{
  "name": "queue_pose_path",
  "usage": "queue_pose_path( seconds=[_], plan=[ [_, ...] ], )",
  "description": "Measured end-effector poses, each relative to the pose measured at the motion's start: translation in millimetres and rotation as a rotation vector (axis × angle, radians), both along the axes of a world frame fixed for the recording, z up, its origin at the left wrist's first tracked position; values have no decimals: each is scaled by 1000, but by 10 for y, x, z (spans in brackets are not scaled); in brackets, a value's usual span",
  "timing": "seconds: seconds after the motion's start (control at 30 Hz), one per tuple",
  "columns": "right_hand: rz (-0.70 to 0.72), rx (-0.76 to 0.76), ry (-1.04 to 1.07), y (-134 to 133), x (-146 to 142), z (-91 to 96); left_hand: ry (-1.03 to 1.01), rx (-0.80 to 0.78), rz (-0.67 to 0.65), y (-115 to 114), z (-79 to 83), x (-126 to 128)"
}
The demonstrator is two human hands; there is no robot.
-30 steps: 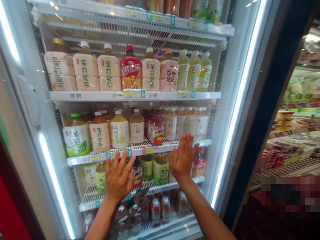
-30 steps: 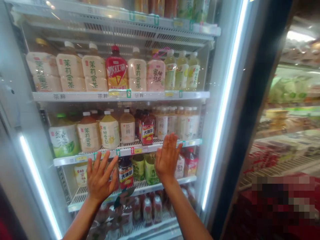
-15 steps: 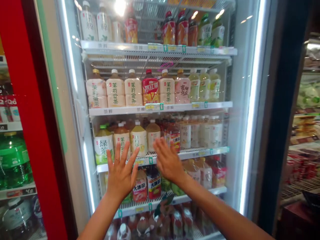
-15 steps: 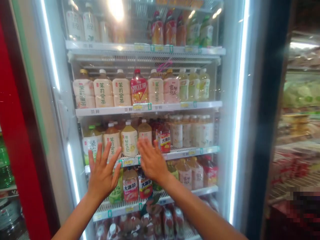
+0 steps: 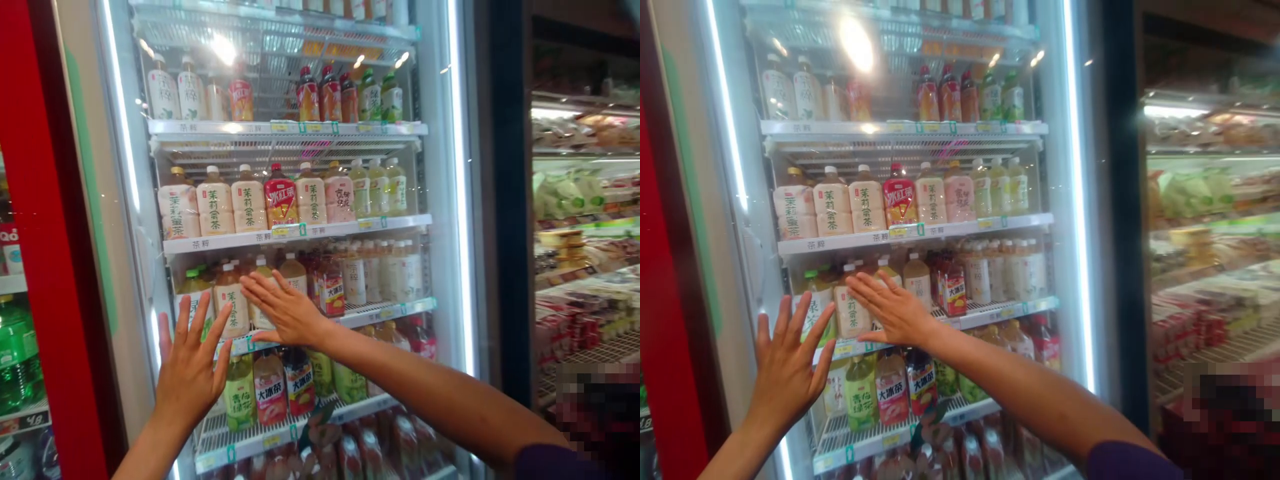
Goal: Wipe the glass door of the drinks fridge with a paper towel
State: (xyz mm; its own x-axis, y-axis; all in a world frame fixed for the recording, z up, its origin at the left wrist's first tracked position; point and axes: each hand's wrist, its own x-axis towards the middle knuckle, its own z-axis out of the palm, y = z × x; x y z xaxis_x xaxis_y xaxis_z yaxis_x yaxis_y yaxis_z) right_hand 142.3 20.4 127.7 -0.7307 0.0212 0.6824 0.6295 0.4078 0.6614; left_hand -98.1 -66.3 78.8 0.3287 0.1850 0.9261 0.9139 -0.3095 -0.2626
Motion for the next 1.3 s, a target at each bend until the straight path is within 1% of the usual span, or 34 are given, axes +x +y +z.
queue_pose_path(
  seconds=[0.03, 0.13, 0.17, 0.2, 0.23, 0.3, 0.33, 0.37, 0.4, 0.43, 0.53, 0.57, 0.6, 0.63, 0.67, 0.73, 0.77, 0.8, 0.83, 0.87, 0.93, 0.97, 1.0, 1.03, 1.07, 1.1, 1.17, 1.2, 1.23, 1.27, 1.3],
  plan=[
    [-32, -7, 62, 32, 150, 51, 6, 4, -1, -15, 11, 26],
    [-153, -35, 434, 143, 660, 238, 18, 23, -14, -26, 26, 147],
    [-170, -36, 521, 160, 764, 256, 22, 28, -22, -9, 34, 220],
    [-167, -31, 546, 163, 817, 236, 26, 30, -30, 21, 49, 315],
    [-146, -24, 498, 154, 831, 182, 32, 31, -37, 60, 70, 434],
    [-82, -3, 252, 127, 848, 30, 41, 40, -47, 161, 131, 723],
    [-57, 9, 128, 127, 910, -30, 46, 49, -50, 215, 168, 880],
    [-49, 19, 53, 145, 1036, -59, 54, 60, -53, 267, 205, 1036],
    [-59, 26, 48, 184, 1230, -50, 74, 71, -54, 316, 242, 1183],
    [-83, 33, 116, 241, 1480, -7, 102, 83, -53, 362, 279, 1318],
    [-172, 50, 555, 442, 2267, 183, 200, 103, -44, 490, 386, 1655],
    [-183, 55, 675, 487, 2434, 208, 220, 103, -41, 534, 424, 1754],
    [-181, 58, 741, 508, 2524, 196, 232, 104, -39, 578, 461, 1851],
    [-167, 53, 740, 505, 2540, 150, 240, 104, -36, 621, 499, 1947],
    [-146, 42, 674, 482, 2504, 82, 249, 104, -31, 661, 534, 2041],
    [-107, 19, 438, 410, 2410, -52, 259, 104, -14, 721, 591, 2199],
    [-96, 12, 329, 381, 2415, -82, 258, 102, -4, 737, 613, 2254],
    [-95, 10, 260, 367, 2480, -72, 254, 101, 7, 742, 630, 2287],
    [-105, 12, 247, 376, 2602, -19, 250, 101, 18, 739, 643, 2295],
    [-123, 14, 287, 406, 2761, 69, 248, 100, 31, 727, 652, 2281],
    [-175, 7, 475, 506, 3070, 280, 263, 97, 59, 686, 664, 2196],
    [-193, 2, 573, 553, 3157, 358, 274, 94, 74, 659, 667, 2134],
    [-200, 0, 656, 585, 3171, 393, 283, 90, 88, 630, 667, 2066],
    [-191, 2, 702, 594, 3108, 378, 286, 87, 101, 598, 664, 1996],
    [-164, 5, 698, 578, 2979, 320, 286, 84, 114, 566, 660, 1924],
    [-127, 7, 644, 542, 2806, 236, 285, 81, 124, 535, 654, 1851],
    [-50, 13, 427, 449, 2439, 95, 284, 77, 137, 474, 645, 1701],
    [-24, 19, 313, 411, 2294, 86, 284, 78, 142, 447, 645, 1622],
    [-16, 28, 241, 390, 2191, 139, 284, 76, 148, 423, 649, 1540],
    [-22, 41, 229, 386, 2126, 251, 281, 74, 156, 403, 659, 1454],
    [-41, 51, 276, 396, 2087, 408, 274, 74, 163, 386, 674, 1365]
  ],
)
